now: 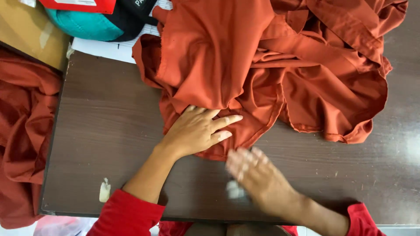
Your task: Trimming loose threads from a red garment using thread nippers on a work table
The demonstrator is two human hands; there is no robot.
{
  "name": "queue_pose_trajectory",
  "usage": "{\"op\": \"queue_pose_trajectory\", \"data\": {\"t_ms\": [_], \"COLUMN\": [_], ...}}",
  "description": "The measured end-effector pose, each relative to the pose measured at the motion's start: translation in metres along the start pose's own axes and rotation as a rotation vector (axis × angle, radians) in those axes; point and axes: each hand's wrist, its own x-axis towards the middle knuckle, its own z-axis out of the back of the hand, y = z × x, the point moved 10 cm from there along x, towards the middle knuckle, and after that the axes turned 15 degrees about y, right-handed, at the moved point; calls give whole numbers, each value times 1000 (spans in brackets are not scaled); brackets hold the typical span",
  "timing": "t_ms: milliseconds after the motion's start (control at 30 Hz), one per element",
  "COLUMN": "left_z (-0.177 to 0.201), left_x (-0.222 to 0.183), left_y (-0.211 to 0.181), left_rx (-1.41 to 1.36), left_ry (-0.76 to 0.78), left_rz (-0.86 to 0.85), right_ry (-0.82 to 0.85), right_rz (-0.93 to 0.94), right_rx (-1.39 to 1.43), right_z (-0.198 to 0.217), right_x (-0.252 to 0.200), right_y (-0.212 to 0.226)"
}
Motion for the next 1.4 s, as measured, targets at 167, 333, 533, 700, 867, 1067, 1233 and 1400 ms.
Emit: {"op": "queue_pose_trajectory", "data": {"t_ms": [167,333,533,700,867,1067,1233,1400], "left_z": [2,0,0,-4,-10,-3,-3,9], "left_x": [-2,2,-1,4,5,3,3,-1], "left_y": [-2,-1,1,3,6,2,2,8], "left_rx": [20,48,-21,-19,-88,-18,-43,-383], "left_ry": [-58,-50,-50,22,124,-39,8,107], "left_rz": [-19,-11,-4,29,69,-1,-32,-31], "right_ry": [184,-1,-30,-50,-62,900,36,-21], "right_rz": [431,60,277,-374,-399,595,9,114], "right_rx": [947,204,744,431,782,876,771,319], "right_z": [26,-10,17,-6,21,5,38,15], "right_x": [-6,16,-5,20,18,-23,24,61], "right_y": [42,-2,24,-65,-62,54,-12,29]}}
